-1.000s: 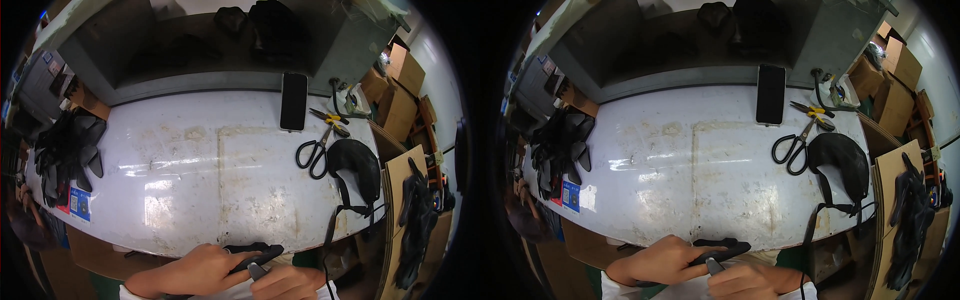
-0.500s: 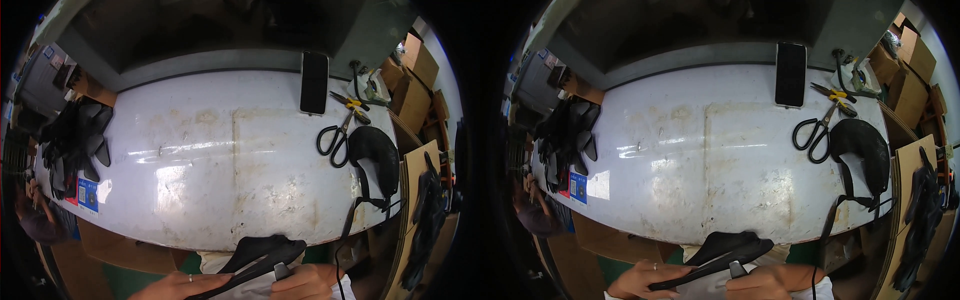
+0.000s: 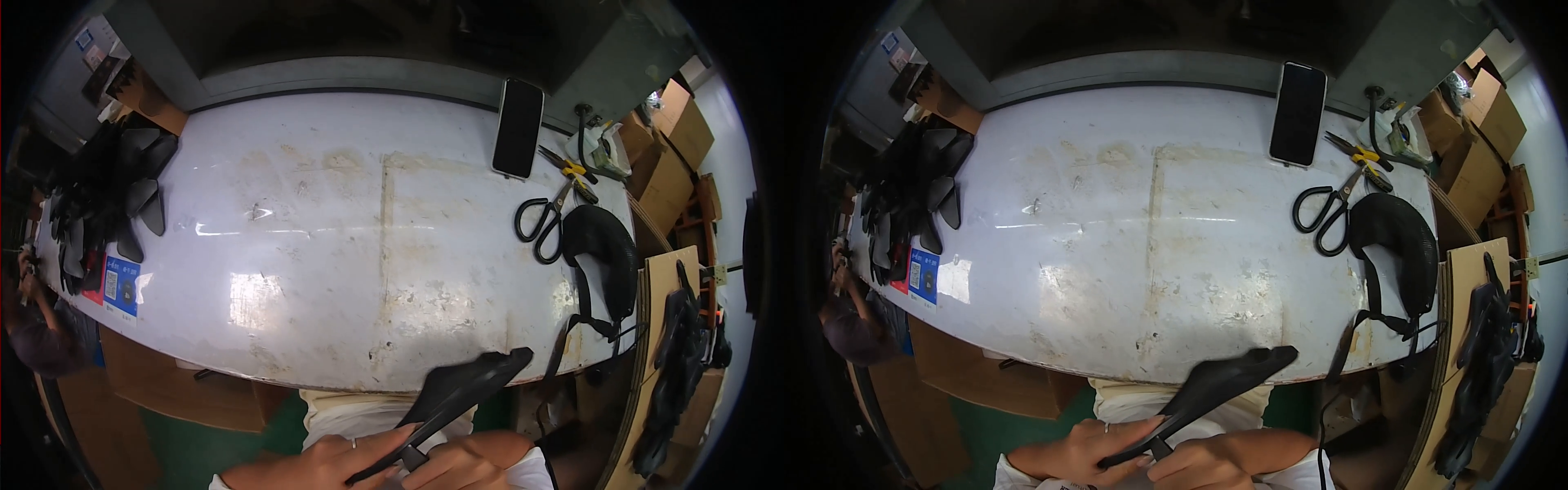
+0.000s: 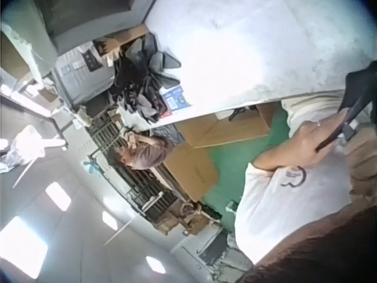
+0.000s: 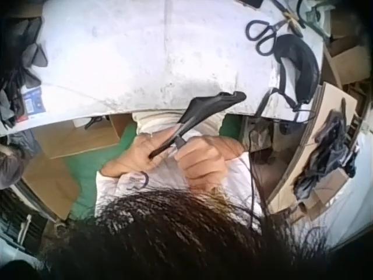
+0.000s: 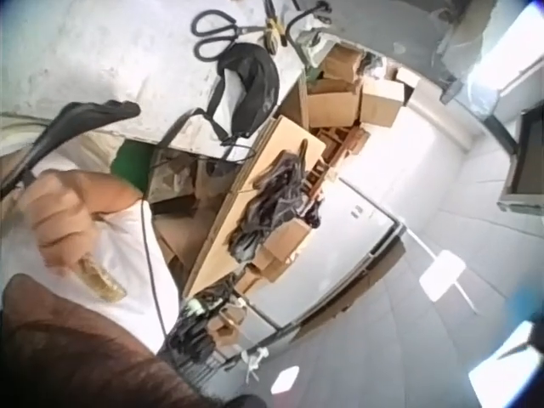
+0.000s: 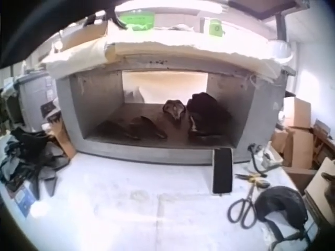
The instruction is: The person is assembling and finishing components of bicycle saddles at a manufacturing workbench.
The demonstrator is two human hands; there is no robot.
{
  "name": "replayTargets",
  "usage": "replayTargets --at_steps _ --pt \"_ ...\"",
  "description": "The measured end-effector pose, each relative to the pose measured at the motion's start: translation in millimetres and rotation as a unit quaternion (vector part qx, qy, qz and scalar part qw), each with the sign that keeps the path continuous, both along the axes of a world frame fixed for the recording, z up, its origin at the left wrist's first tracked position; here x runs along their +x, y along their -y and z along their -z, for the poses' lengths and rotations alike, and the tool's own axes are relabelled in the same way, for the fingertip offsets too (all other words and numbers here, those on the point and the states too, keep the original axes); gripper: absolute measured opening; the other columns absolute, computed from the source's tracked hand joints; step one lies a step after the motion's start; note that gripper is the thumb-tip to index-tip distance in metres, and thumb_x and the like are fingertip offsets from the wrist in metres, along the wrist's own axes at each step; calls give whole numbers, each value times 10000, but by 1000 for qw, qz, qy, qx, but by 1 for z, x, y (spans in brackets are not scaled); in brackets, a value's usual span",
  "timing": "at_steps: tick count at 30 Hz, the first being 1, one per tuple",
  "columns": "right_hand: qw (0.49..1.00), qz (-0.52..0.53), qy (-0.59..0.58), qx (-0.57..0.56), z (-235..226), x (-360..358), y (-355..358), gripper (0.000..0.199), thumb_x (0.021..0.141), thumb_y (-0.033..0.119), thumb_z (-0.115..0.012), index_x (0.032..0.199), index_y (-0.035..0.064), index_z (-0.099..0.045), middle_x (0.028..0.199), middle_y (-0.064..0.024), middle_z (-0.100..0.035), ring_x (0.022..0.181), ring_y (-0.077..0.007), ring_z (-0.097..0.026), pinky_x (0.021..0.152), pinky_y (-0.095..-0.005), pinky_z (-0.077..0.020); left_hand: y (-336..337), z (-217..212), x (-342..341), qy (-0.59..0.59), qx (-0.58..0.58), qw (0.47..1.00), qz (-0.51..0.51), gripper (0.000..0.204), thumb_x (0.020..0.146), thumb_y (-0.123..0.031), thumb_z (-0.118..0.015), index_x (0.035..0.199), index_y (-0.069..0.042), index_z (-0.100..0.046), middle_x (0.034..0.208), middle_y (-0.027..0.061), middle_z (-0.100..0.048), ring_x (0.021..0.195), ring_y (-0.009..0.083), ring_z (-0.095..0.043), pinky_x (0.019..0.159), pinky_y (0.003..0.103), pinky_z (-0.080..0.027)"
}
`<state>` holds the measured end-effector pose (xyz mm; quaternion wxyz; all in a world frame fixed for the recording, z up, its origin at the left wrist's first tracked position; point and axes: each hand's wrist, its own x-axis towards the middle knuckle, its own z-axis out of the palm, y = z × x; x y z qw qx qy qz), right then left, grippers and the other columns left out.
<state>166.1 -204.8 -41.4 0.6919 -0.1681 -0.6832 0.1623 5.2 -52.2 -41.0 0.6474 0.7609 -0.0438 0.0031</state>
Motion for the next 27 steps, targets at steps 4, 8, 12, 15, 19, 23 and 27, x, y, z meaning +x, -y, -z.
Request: replayTargets --at_steps 4,8,12,15,19,23,27 --pt "998 58 -20 3 10 -9 1 186 972 94 -612 838 -32 -638 731 -146 -629 613 -293 -628 626 -453 -558 25 5 4 -28 -39 993 -111 507 943 -108 -680 1422 0 -553 1113 248 -712 860 378 -736 773 400 -586" --pt "996 81 27 2 1 -10 6 233 1003 115 -565 823 -16 -635 746 -145 -644 637 -297 -645 648 -453 -565 28 19 10 -45 -30 998 -42 672 897 -46 -707 1509 45 -443 1216 237 -705 855 272 -760 712 301 -585" --pt "998 25 62 -22 3 -12 5 299 1031 142 -518 794 -10 -620 749 -147 -647 660 -306 -660 670 -469 -576 38 26 33 17 -49 997 -61 672 900 29 -682 1520 52 -423 1237 243 -697 839 221 -755 706 274 -572" --pt "999 41 24 -24 3 -1 6 271 1010 147 -565 794 -11 -610 715 -139 -638 627 -296 -655 630 -459 -577 36 29 38 40 -68 995 -61 645 914 19 -683 1512 47 -442 1166 215 -722 759 184 -732 663 269 -561" --pt "992 119 -45 -10 5 16 18 231 954 161 -668 818 -15 -603 644 -124 -619 563 -273 -646 556 -431 -575 29 19 38 9 -103 993 -55 583 925 -6 -696 1479 17 -513 990 157 -752 596 136 -645 561 270 -515" --pt "992 121 -37 12 7 44 28 231 880 172 -714 783 -19 -626 633 -157 -638 551 -277 -658 574 -432 -586 11 23 25 -25 -66 997 2 572 975 -134 -690 1509 -60 -500 765 134 -707 541 172 -630 533 286 -509" --pt "991 123 50 16 -11 59 34 243 843 147 -715 690 -2 -599 599 -161 -620 506 -282 -642 560 -429 -582 -2 22 26 9 -28 999 33 576 968 -142 -699 1507 -71 -507 881 146 -742 547 187 -631 535 296 -524"
